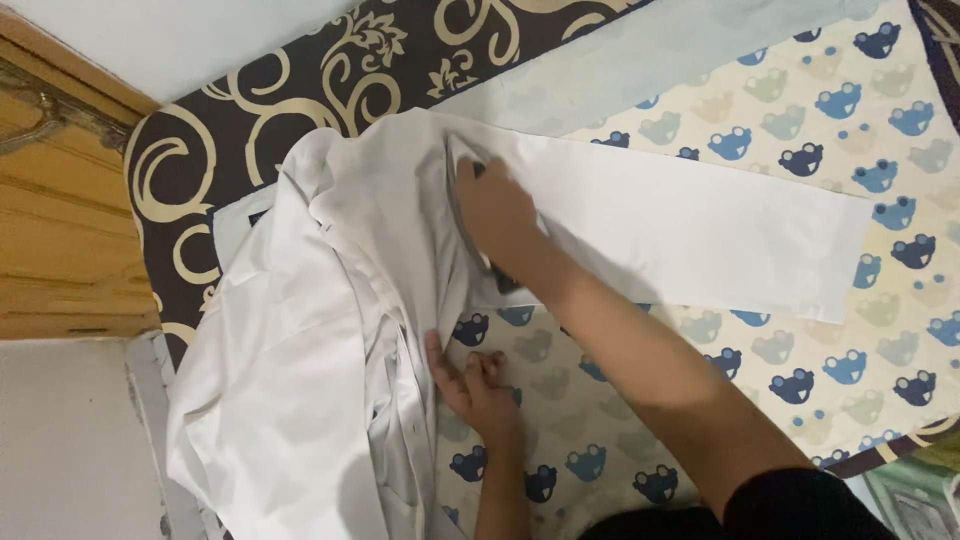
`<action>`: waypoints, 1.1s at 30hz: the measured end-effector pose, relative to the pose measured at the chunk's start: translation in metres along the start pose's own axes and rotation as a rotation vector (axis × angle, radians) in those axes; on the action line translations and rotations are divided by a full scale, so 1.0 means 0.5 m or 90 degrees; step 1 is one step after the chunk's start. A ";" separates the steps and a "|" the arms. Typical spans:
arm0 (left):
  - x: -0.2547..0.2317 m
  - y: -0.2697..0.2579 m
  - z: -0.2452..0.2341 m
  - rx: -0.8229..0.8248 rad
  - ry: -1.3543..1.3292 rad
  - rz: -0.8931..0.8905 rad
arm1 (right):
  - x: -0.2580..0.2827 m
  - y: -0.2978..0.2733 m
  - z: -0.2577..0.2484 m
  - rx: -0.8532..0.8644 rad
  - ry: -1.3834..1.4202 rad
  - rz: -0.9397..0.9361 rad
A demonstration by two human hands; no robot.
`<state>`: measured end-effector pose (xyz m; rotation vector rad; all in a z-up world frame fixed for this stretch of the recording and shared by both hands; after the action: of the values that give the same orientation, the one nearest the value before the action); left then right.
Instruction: The person irons a white long-sleeved shirt on a flat surface using a hand iron.
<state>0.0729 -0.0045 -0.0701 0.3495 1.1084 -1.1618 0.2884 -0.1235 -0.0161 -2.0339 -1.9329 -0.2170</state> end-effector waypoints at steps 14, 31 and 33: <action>-0.009 0.000 0.011 0.048 0.103 0.080 | 0.000 -0.058 -0.034 -0.048 0.015 -0.055; -0.065 0.102 0.050 0.062 -0.195 0.021 | 0.003 -0.095 -0.055 -0.040 -0.055 -0.056; -0.105 0.150 0.081 0.084 -0.217 0.130 | 0.006 -0.075 -0.069 -0.118 -0.090 -0.053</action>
<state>0.1592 0.0263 -0.0302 0.3433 0.6841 -1.0679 0.2552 -0.1315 0.0222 -2.1378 -2.1576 -0.2887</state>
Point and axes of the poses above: each hand's wrist, its own y-axis towards the middle knuckle, its own z-axis out of the palm, x = y × z, the point moved 6 cm from there along y, towards the middle knuckle, and after that the axes turned 1 degree about x, right-handed, at the moved point
